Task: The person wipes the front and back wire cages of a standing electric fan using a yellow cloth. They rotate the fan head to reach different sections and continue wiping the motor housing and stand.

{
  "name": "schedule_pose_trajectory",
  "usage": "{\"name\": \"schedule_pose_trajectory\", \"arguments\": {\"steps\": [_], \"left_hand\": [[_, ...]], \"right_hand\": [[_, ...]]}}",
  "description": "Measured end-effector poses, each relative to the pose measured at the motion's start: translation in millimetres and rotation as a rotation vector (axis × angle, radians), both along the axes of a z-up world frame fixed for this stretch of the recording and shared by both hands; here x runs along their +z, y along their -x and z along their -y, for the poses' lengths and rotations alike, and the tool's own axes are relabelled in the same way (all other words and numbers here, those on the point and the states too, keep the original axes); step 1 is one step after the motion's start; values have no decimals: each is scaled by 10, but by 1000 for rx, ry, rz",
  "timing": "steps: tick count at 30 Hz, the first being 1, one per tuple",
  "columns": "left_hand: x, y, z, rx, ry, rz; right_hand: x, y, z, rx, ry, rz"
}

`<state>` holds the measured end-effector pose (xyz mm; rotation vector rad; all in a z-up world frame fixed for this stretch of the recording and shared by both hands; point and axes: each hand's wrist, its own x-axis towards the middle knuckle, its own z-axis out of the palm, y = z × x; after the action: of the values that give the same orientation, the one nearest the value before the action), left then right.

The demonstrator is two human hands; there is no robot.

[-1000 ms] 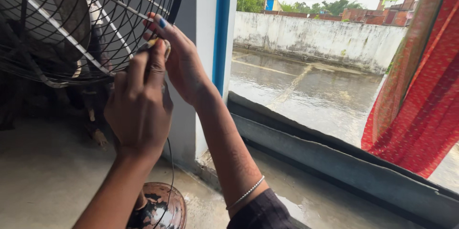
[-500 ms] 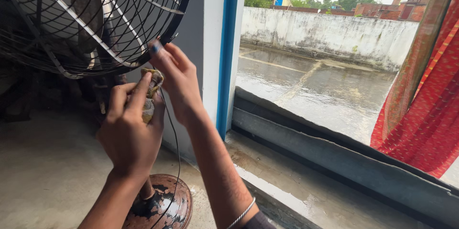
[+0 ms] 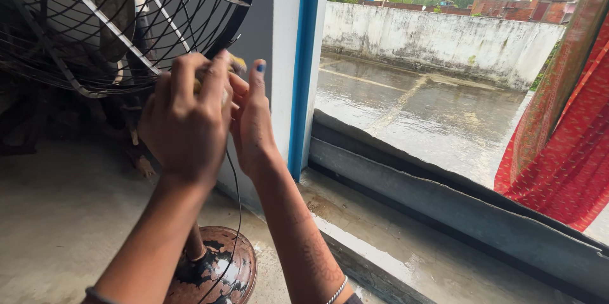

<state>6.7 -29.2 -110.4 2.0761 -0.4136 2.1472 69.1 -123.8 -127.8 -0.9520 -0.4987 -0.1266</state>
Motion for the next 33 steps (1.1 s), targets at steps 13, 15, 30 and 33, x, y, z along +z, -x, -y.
{"name": "schedule_pose_trajectory", "arguments": {"steps": [13,15,30,33], "left_hand": [[-225,-65,-272,123,1,5],[-129,-48,-203,110,-32,41],[-179,429,-598,-198,302,-111],[-44,383,-753,-119,257,-90]], "right_hand": [[-28,104,-97,-60,-3,82],[-54,133,-123,-50,0,95],[-70,349,-725,56,-134,-144],[86,345,-750,108,-160,-275]]}}
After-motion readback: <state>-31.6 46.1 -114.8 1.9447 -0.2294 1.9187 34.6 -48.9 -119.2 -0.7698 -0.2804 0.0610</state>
